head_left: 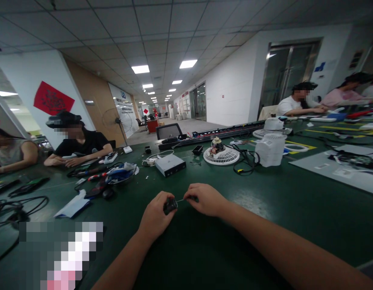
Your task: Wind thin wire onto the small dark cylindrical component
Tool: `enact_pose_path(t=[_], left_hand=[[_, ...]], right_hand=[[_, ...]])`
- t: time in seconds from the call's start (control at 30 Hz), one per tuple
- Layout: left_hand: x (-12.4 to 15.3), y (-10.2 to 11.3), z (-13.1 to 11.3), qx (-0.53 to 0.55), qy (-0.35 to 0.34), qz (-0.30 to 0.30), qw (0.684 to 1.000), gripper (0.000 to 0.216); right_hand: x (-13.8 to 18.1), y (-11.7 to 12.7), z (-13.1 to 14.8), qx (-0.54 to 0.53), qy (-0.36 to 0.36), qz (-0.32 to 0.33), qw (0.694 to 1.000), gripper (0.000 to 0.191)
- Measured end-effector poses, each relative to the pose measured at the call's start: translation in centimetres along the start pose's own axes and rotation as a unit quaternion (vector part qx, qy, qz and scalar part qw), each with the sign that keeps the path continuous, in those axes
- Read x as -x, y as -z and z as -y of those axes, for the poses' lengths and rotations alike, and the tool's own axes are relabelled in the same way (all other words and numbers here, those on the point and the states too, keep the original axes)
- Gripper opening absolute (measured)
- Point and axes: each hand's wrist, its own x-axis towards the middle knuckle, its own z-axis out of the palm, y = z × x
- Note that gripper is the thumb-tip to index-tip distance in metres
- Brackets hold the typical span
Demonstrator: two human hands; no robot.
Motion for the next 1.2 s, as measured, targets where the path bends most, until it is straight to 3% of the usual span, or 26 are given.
enact_pose_path(t=[0.23, 0.37, 0.47, 0.7, 1.0, 1.2], left_hand=[[0.12, -0.21, 0.19, 0.01, 0.004, 0.01, 1.0, 0.035], [0.11, -0.19, -0.02, 0.0, 0.012, 0.023, 1.0, 0.037], [0.06, -0.15, -0.17, -0.009, 0.02, 0.025, 0.999, 0.038], [0.06, -0.04, 0.09, 0.008, 0.011, 0.024, 1.0, 0.036], [0.1, -0.34, 0.33, -0.007, 0.013, 0.025, 1.0, 0.039], [0.16, -0.15, 0.38, -0.002, 0.006, 0.021, 1.0, 0.038]], right_hand=[[0.09, -0.02, 0.18, -0.044, -0.002, 0.008, 0.999, 0.018], [-0.02, -0.29, -0.07, -0.013, -0.034, -0.002, 0.999, 0.018], [0.02, -0.3, -0.27, 0.005, -0.021, 0.019, 1.0, 0.018], [0.1, -0.45, -0.28, -0.057, -0.028, 0.015, 0.998, 0.019], [-0.08, -0.49, 0.24, 0.024, -0.064, 0.004, 0.998, 0.018], [-0.02, -0.47, 0.42, -0.033, -0.052, 0.011, 0.998, 0.019]])
